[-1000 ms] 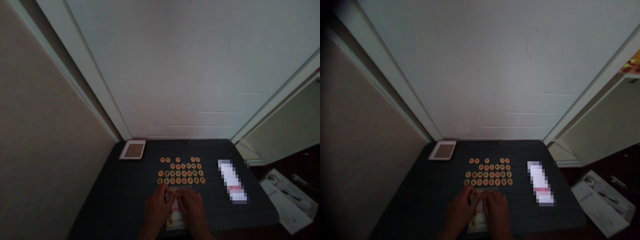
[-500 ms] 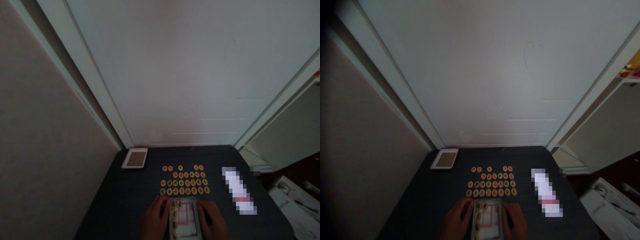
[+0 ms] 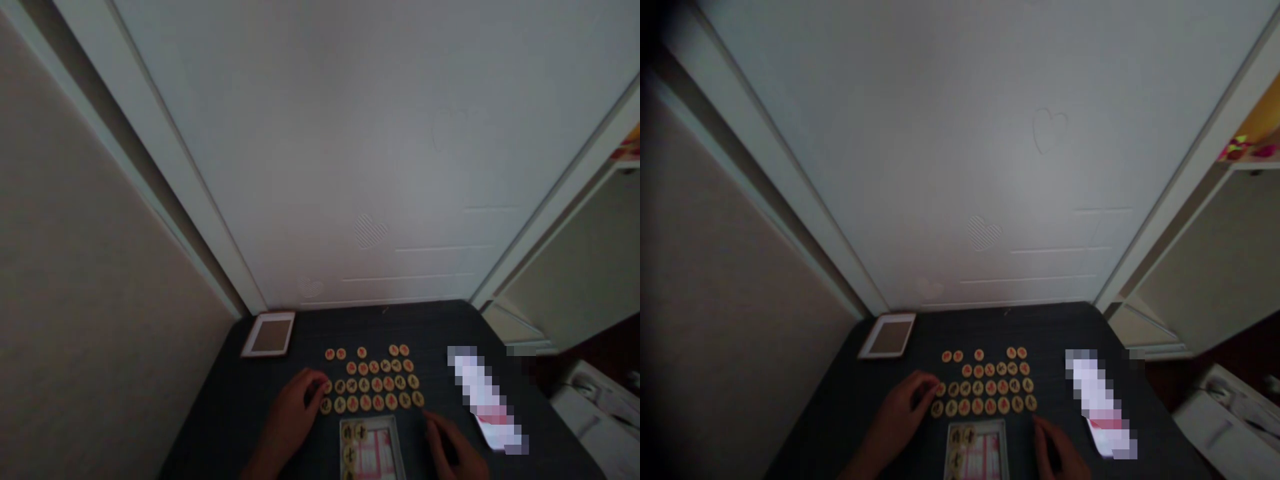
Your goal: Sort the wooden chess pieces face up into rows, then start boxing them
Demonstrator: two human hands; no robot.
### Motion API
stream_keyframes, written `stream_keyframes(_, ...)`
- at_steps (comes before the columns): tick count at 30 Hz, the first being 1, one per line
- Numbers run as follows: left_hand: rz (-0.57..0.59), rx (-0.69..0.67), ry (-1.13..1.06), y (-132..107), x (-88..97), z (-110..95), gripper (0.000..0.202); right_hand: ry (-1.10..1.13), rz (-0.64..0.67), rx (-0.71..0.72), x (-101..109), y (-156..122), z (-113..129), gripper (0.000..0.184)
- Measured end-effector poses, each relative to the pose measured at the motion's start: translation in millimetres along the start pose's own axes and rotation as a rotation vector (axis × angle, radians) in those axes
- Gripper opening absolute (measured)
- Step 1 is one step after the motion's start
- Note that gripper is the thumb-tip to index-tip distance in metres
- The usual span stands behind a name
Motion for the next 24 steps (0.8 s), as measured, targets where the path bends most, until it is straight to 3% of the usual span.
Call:
stream_keyframes(6, 0.078, 0.009, 0.001, 0, -2.9, -3, 0.024, 0.039, 0.023, -0.094, 0, 1, 2, 0.048)
stream_keyframes(24, 0.058, -0.145, 0.14, 22, -9.4, -13, 0.011, 0.121, 0.001, -0.191, 4, 8, 2, 0.054)
Point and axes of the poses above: each hand's wrist, its own y-axis towards the middle knuckle, its own x-axis out of the back of the hand, z = x × y, the point moved 2 cm from there along y, towards the middle knuckle, and after that the axes turned 4 degrees about -y, right-handed, at the moved point
